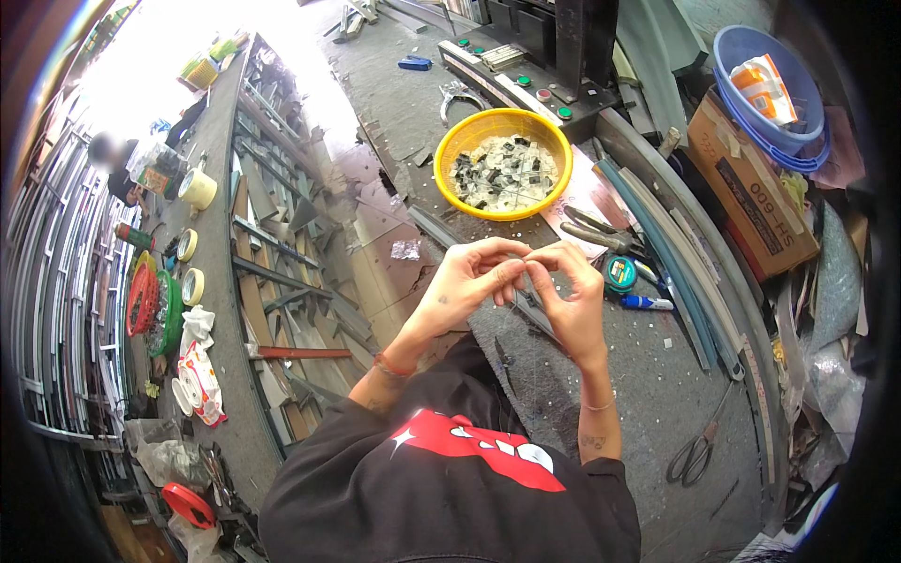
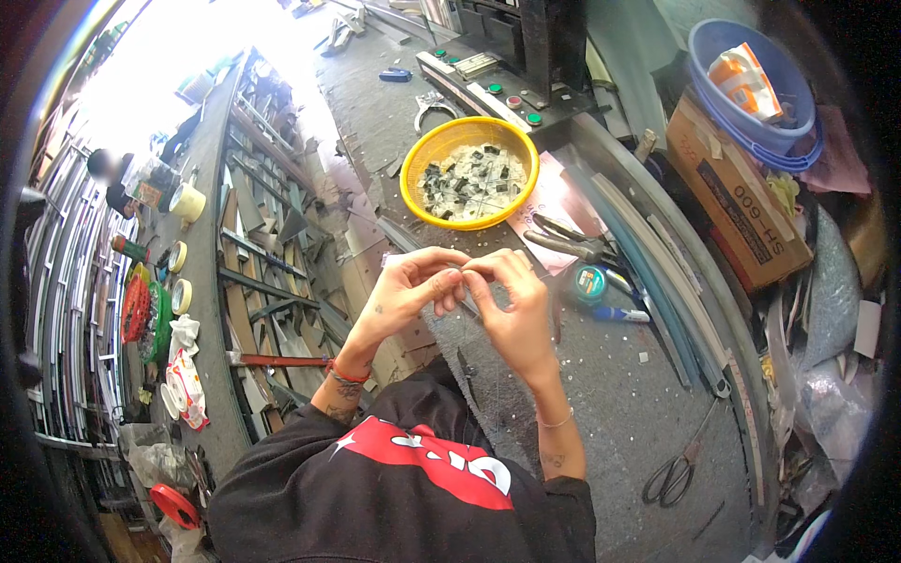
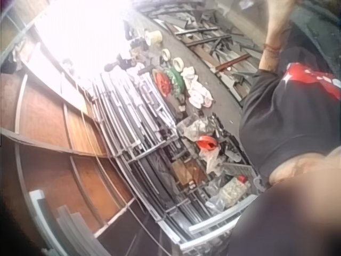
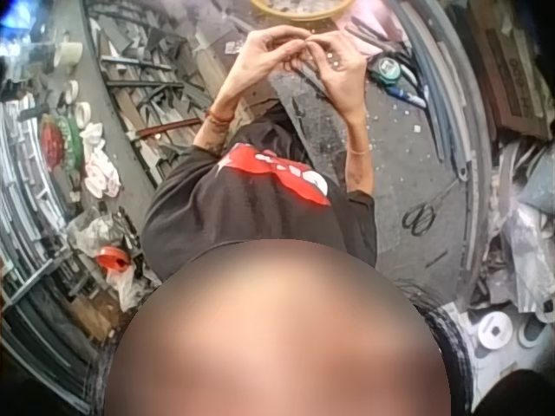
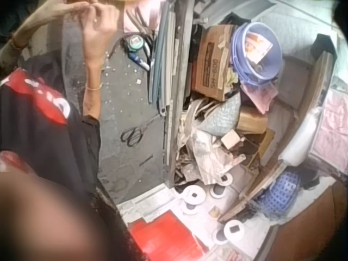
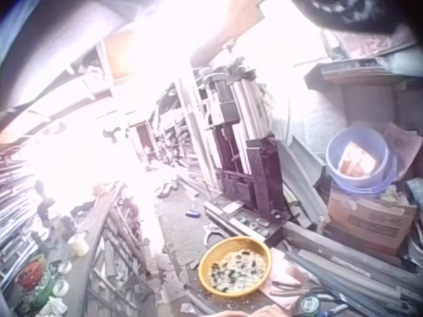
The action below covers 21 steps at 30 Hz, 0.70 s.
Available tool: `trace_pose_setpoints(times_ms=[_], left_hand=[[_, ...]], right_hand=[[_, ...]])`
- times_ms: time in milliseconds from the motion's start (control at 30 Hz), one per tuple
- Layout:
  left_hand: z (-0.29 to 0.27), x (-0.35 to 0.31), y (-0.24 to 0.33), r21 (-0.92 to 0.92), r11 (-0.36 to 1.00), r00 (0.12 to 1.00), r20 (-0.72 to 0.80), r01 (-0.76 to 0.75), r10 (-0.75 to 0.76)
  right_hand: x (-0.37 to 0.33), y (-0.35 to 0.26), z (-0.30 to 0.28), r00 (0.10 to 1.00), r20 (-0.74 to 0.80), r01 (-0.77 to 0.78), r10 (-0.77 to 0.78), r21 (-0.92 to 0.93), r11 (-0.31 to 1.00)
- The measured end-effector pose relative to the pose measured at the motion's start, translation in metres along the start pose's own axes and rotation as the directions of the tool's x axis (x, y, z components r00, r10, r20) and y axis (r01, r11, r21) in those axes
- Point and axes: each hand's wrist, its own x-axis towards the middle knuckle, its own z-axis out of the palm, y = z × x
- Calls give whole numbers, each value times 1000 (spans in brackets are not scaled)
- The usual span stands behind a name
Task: The person assembles small window components at a cluttered workbench. They pick up metal strips and small black plastic pieces, insert the pieces into the strips, and place the assembled units into a yellow basket. The person repeats this process multiple times.
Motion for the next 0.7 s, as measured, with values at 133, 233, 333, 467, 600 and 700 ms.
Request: trace_pose_setpoints(times_ms=[133, 233, 333, 467, 600, 700], left_hand=[[2, -1, 5, 113, 992, 998, -9, -64, 65], [3, -1, 7, 156, 987, 999, -2, -45, 46], [1, 2, 7, 109, 994, 999, 36, 21, -25], [-1, 4, 3, 67, 997, 997, 69, 43, -47], [-2, 5, -4, 157, 987, 996, 88, -24, 11], [1, 5, -7, 245, 968, 998, 36, -51, 43]], right_hand=[[-3, 4, 0, 977, 41, -214, 211, 258, 942], [-4, 4, 1, 954, 42, -292, 297, 366, 884], [-2, 3, 0, 973, -2, -219, 229, 297, 929], [0, 4, -2, 996, -23, -81, 84, 99, 992], [0, 7, 1, 995, -13, -96, 100, 193, 976], [0, 10, 2, 976, 27, -207, 217, 432, 878]])
